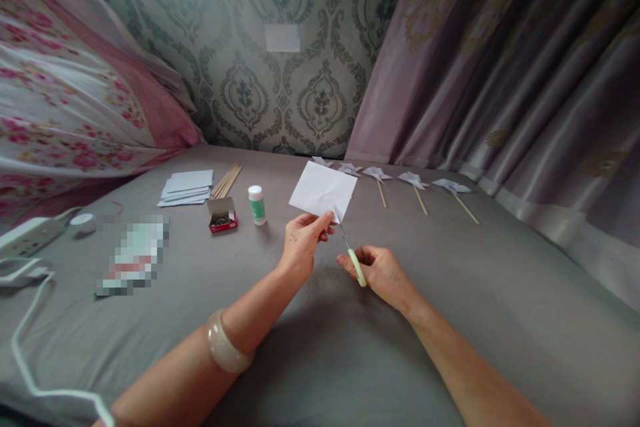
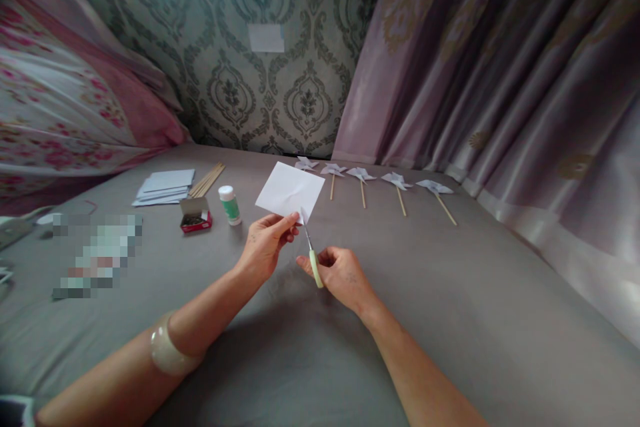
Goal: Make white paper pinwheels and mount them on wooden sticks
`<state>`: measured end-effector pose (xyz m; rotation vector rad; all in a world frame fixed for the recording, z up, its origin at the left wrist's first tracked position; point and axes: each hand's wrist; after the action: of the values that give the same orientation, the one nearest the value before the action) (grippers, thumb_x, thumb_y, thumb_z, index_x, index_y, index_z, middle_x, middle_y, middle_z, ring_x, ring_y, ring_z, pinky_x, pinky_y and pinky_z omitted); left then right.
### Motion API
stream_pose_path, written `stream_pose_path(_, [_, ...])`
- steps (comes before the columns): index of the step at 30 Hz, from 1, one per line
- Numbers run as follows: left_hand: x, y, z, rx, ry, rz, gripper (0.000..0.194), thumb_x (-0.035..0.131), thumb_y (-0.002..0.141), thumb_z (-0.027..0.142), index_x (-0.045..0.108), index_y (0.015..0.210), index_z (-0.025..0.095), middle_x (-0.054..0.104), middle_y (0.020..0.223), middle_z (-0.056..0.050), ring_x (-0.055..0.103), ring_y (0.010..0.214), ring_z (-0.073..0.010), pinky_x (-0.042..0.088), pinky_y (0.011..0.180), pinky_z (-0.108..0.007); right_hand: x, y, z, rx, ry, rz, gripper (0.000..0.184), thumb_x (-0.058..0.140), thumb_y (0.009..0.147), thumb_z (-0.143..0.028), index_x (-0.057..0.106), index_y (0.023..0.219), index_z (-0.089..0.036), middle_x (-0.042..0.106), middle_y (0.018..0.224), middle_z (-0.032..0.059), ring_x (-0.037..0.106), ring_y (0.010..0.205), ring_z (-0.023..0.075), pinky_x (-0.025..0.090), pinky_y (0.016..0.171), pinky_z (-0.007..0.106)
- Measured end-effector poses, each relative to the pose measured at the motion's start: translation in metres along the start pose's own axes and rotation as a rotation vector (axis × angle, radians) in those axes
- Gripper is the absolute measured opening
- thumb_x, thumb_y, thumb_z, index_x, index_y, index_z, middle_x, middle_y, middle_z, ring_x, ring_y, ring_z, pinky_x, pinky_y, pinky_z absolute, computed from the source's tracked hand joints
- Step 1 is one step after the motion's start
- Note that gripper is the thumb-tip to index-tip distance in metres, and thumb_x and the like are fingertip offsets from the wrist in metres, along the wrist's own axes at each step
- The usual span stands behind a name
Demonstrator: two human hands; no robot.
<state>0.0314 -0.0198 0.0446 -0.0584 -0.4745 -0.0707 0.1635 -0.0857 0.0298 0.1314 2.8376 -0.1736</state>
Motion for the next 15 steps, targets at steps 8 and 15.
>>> stream_pose_path(8, [-0.0002, 0.0003, 0.001, -0.023, -0.027, -0.035, 0.026, 0.081, 0.053, 0.031, 0.063, 0.056, 0.012, 0.061, 0.057, -0.002, 0.048, 0.051, -0.0071, 0.033, 0.05, -0.023, -0.0002, -0.0016, -0.0034, 0.017, 0.004, 0.003, 0.048, 0.076, 0.053, -0.059, 0.053, 0.055, -0.017, 0.049, 0.05, -0.0035, 0.039, 0.048, 0.008, 0.03, 0.046, 0.023])
stream_pose_path(15, [0.0, -0.0005, -0.0009, -0.038, -0.025, -0.079, 0.026, 0.081, 0.053, 0.03, 0.062, 0.055, 0.012, 0.059, 0.055, -0.001, 0.047, 0.05, -0.0073, 0.032, 0.05, -0.023, -0.0017, -0.0023, -0.0046, -0.013, -0.007, -0.001, 0.049, 0.073, 0.055, -0.062, 0.055, 0.059, -0.017, 0.053, 0.053, -0.0018, 0.042, 0.051, 0.0098, 0.033, 0.049, 0.025])
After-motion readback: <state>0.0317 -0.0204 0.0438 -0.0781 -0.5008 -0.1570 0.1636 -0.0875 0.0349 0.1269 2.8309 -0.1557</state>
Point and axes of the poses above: each hand's wrist, its own y-axis towards the middle knuckle, its own x-axis out of the palm, z = x × y
